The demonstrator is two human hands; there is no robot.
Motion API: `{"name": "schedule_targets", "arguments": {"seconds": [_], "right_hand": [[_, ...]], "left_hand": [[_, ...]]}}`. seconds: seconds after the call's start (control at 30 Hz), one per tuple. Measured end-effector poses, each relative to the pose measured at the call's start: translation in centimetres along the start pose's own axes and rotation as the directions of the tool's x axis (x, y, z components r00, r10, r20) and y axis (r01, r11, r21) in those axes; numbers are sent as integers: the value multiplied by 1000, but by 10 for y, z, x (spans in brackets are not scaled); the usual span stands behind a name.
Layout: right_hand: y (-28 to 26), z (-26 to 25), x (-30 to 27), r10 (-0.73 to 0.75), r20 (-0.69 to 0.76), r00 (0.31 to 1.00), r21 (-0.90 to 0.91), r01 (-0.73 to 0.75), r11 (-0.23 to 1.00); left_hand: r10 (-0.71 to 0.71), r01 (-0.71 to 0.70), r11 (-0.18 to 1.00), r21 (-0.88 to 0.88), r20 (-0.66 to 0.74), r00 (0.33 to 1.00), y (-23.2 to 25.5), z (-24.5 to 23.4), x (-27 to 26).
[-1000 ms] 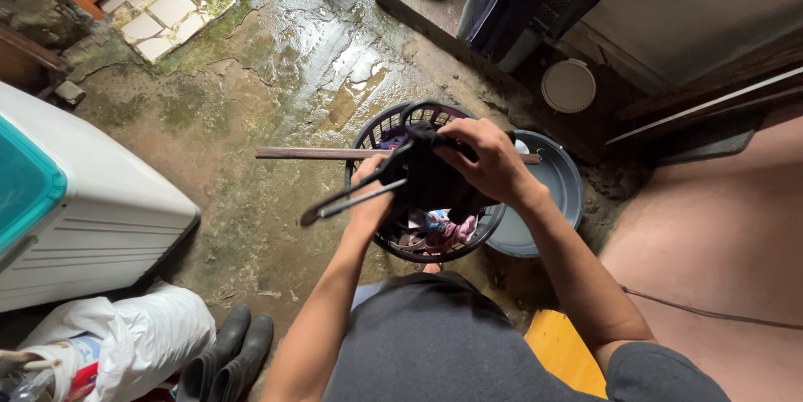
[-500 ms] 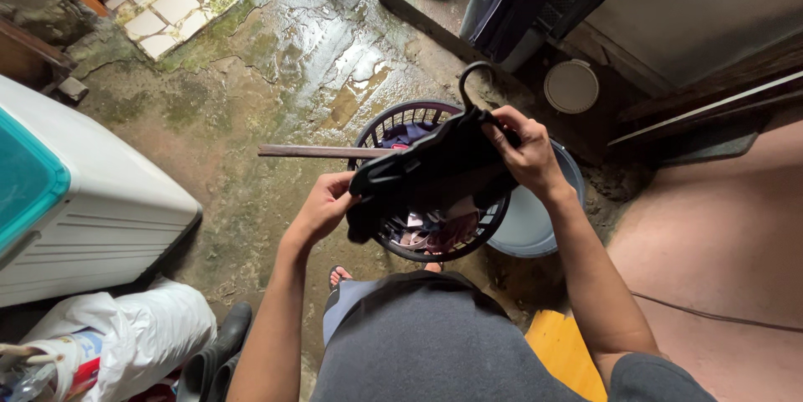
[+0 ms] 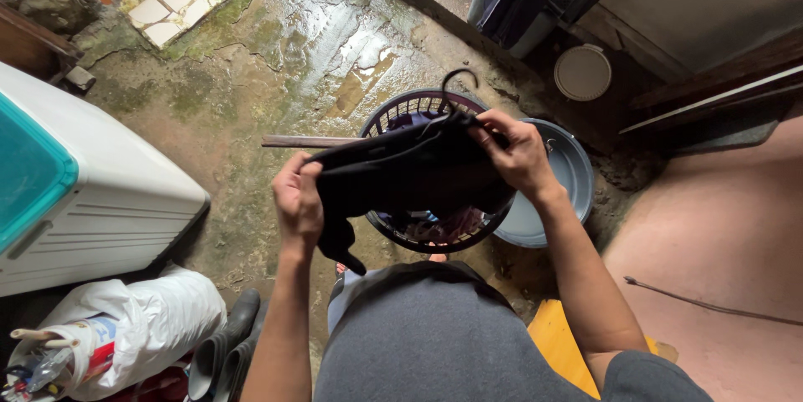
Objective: The person hangs a black t-shirt and a white tank top on a laundry rack using hangers and a pole.
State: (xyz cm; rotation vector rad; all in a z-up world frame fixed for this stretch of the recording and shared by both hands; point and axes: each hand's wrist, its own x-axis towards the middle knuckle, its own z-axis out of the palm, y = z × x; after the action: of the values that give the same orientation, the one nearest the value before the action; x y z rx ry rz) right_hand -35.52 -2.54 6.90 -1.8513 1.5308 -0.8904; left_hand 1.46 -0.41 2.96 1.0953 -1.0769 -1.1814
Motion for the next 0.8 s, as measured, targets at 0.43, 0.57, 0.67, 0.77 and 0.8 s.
{"name": "schedule_targets", "arguments": {"seconds": [0.43,0.57,0.67,0.77,0.8], "right_hand": [[-24,-3,-3,-365,148,919,88,355,931],[-20,-14,2,-435,134,890,-14,441,898],[-9,-19,1,-400,128,908,-50,408,912],[4,-22,-1,-350,49,936,-74,353,933],[7,-24,-2,-344,-20,939,-128,339,932]], "left_hand": [[342,-614,556,560,519,783,67,30,23],[-49,-251,783,568,460,887,55,34,14],[-66,-220,769,601,416,907,51,42,8],[-64,-183,817,546,402,914,52,40,7],[-82,-147,850,506,404,911,54,33,10]]}}
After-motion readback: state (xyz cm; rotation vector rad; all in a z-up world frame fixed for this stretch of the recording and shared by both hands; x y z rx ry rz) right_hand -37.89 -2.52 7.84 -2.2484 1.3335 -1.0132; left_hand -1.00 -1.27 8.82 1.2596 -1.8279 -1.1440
